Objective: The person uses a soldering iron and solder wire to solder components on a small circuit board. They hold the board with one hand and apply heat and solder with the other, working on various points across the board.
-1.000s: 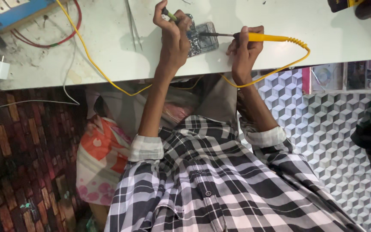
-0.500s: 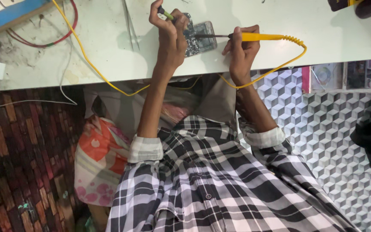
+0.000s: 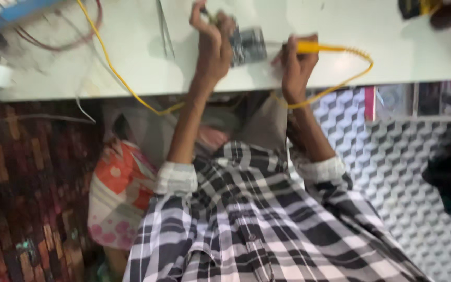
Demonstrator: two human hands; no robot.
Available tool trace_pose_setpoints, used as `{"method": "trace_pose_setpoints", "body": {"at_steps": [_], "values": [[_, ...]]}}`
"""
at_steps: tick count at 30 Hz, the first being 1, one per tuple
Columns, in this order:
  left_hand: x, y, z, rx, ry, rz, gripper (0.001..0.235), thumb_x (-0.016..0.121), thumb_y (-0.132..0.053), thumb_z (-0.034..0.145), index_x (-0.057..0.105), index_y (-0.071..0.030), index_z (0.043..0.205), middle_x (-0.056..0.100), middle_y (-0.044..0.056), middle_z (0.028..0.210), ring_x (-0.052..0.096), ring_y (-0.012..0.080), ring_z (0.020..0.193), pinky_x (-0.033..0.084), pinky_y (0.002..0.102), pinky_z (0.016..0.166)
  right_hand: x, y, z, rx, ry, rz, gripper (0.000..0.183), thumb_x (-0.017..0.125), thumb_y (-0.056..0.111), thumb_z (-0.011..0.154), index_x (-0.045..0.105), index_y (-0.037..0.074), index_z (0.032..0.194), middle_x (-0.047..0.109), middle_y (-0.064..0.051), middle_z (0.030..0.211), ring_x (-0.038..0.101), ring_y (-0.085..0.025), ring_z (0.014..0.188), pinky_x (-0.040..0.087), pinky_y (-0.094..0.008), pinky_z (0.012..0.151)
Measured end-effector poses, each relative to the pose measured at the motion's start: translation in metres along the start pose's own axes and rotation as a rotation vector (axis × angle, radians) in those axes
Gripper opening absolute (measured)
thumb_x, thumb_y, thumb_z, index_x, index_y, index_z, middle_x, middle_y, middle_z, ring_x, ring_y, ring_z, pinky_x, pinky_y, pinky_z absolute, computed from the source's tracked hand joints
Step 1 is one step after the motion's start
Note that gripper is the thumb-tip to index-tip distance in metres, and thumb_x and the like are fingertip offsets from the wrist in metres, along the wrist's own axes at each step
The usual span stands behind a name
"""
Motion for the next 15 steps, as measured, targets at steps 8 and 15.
{"method": "trace_pose_setpoints", "body": {"at_steps": [8,15], "values": [[-0.001,-0.017,0.006,-0.038,0.035,0.015,0.048,0.040,-0.003,0.112,0.007,-0.009,0.147,0.055,0.009,0.091,0.053,0.0184,0.085,0.049,0.035,0.087,-0.001,-0.011,0.002,0.015,-0.049,0.120,0.019,0.059,0.014,0.109,0.045,0.003,0.102,0.055,-0.004,0.076,0.055,-0.011,0.058,0.049,-0.026,0.055],[0.001,-0.015,0.009,-0.031,0.052,-0.044,0.046,0.037,0.000,0.113,0.009,-0.009,0.148,0.052,0.009,0.094,0.051,0.0187,0.086,0.050,0.036,0.088,-0.002,-0.016,0.003,0.038,-0.049,0.107,0.019,0.060,0.014,0.109,0.046,0.003,0.103,0.055,-0.004,0.076,0.056,-0.010,0.058,0.049,-0.025,0.055]]}}
Point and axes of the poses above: each hand's wrist, its own z-axis towards the middle knuckle, its own x-axis out of the palm, y = z × x, the point moved 7 cm from there along z, towards the middle knuckle
